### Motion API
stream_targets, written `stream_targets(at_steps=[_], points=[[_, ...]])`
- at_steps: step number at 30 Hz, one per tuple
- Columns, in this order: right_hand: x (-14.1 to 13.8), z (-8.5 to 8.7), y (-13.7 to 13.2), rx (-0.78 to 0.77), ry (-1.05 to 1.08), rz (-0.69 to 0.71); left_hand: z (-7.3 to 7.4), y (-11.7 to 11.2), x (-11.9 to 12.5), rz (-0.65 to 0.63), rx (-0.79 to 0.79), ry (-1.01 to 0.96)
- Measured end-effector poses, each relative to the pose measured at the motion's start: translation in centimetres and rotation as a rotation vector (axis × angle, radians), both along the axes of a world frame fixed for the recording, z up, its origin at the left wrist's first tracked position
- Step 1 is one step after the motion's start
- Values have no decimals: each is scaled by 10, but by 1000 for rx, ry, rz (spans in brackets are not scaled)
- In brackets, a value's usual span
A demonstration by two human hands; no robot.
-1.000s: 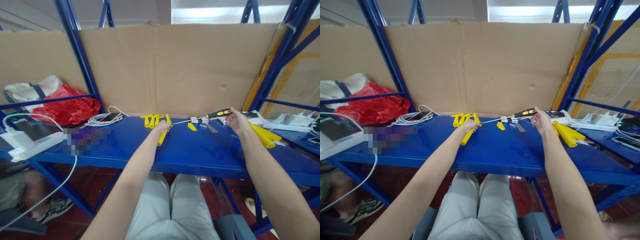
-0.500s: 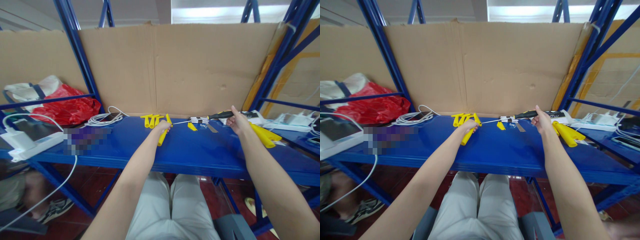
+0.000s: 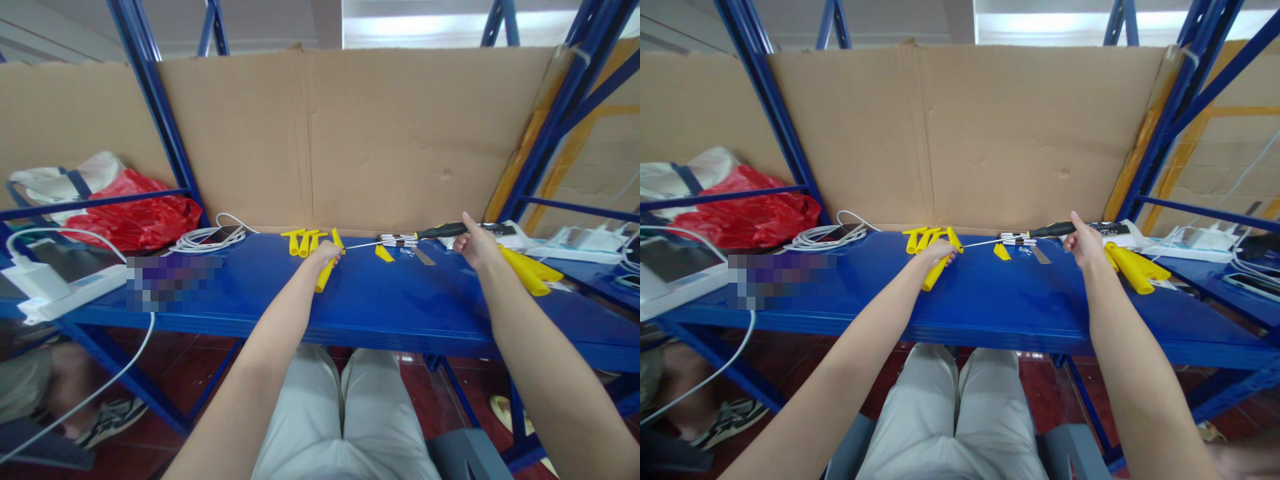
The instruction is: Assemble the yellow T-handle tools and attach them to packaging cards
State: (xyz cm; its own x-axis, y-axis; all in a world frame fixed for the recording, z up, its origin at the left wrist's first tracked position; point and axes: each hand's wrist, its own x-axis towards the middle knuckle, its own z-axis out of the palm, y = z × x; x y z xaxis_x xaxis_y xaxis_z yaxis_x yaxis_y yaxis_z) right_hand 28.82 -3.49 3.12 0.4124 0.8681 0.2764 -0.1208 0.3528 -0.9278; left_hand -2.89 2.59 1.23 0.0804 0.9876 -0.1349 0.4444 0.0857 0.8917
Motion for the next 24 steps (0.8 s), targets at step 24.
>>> stream_targets(at_steps=[24], points=[[-6, 2, -2, 40, 22, 21, 2, -3, -1, 5, 0, -1]])
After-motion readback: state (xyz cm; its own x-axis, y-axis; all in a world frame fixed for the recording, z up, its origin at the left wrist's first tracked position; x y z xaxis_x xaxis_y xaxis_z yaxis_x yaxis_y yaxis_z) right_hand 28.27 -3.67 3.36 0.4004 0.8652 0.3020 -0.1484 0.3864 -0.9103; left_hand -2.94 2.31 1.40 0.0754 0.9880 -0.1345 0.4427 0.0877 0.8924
